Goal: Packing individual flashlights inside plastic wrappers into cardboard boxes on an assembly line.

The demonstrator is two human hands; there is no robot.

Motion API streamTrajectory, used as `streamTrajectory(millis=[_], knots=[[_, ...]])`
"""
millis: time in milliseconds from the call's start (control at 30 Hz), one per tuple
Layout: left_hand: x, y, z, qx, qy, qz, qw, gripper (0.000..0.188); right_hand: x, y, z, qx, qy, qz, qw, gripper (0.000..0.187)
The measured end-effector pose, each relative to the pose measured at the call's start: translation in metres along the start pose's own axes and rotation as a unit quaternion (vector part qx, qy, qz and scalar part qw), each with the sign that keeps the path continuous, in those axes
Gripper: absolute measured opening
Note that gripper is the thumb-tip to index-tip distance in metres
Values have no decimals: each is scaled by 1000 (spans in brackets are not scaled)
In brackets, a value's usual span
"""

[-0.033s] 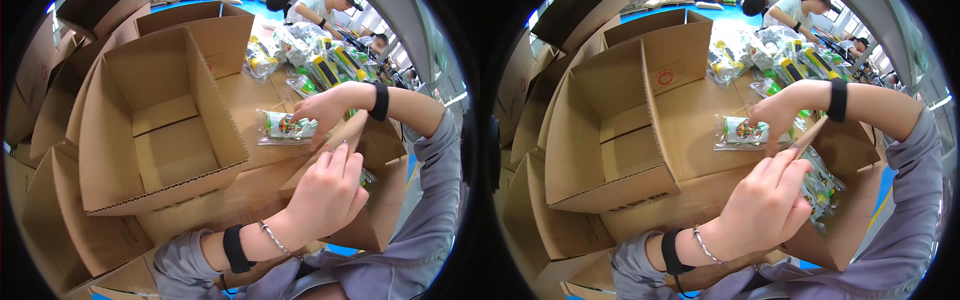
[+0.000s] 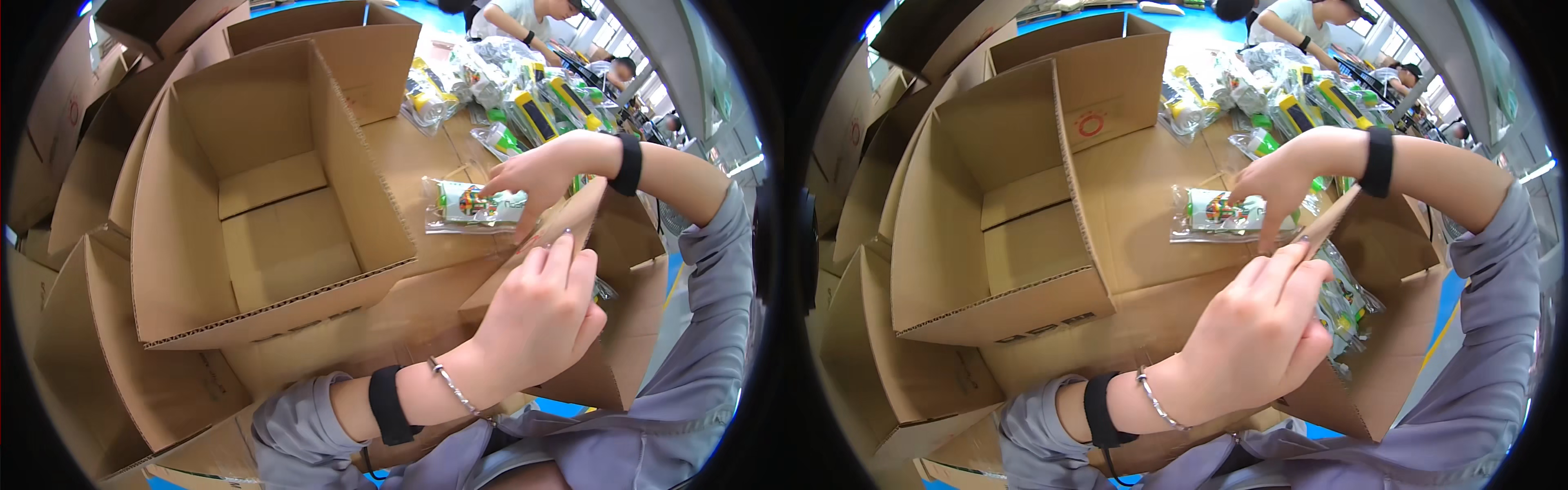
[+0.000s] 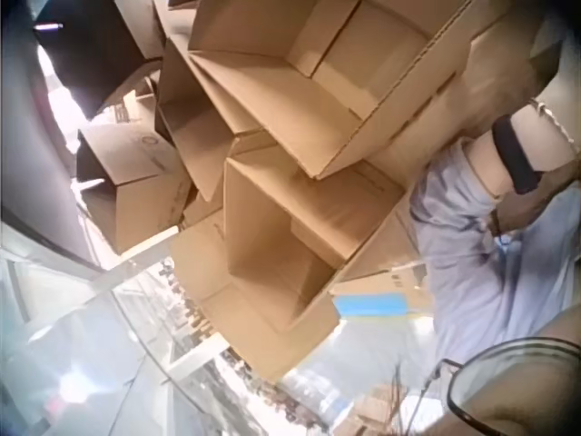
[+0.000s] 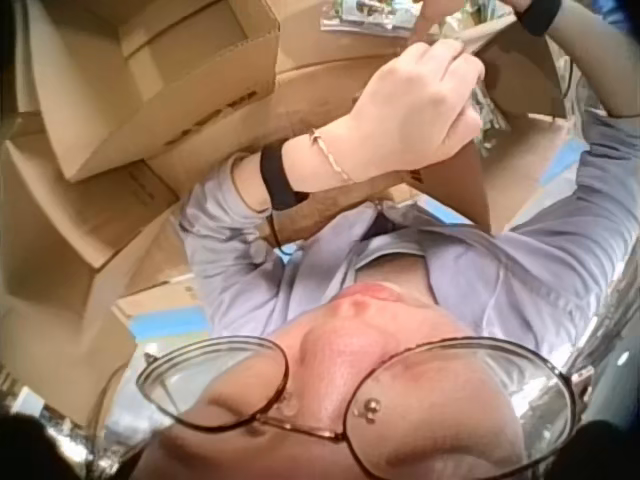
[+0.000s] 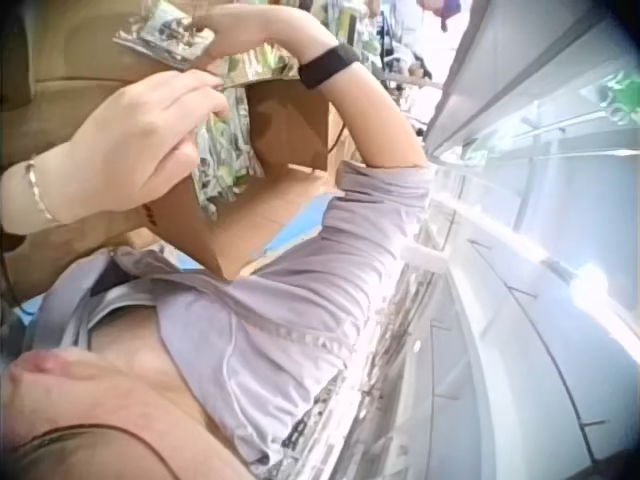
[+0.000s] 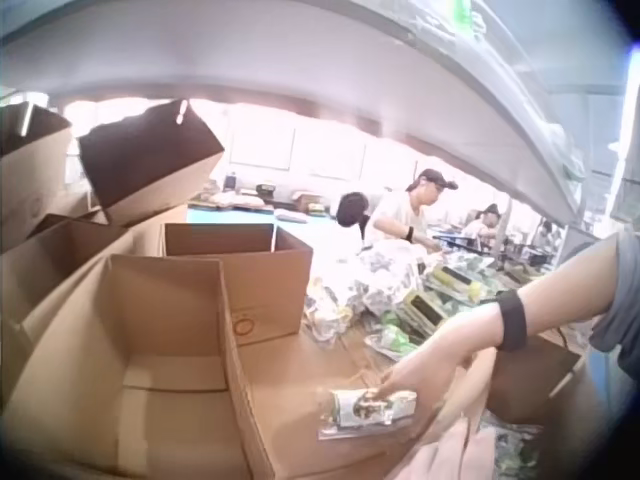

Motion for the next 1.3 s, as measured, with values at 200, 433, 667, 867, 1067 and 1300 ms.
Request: streamTrajectory(millis=[200,433,667,867,1067,1300], knots=[[0,-2,-1,-22,-2,36,999,40,50,22,-7,-87,-128,-75,985,71],[-2,-2,-1,-30,3,22,999,40,48,21,-7,-16,-167,8,986,68],[-2,-5,-1,-33,-1,20,999,38,-15,-21,-21,-77,-91,29,992,103],[1,-3,1,-37,13,28,999,40,-34,-34,-30,-48,-54,16,997,89],[-2,-4,-1,-37,-5,38,999,37,-36,-38,-39,-2,-65,2,998,71],[-3,3,-8,-34,-4,77,996,32,-6,6,1,-38,-28,-190,981,50]])
Point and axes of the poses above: each hand's wrist, its own x-axis away from the middle knuckle, its own y-axis out of the back of the hand, z = x × y, the point moved 3 cm from there along -x, towards the middle knuckle, and after that the axes turned 12 degrees about y, right-handed, at the moved point
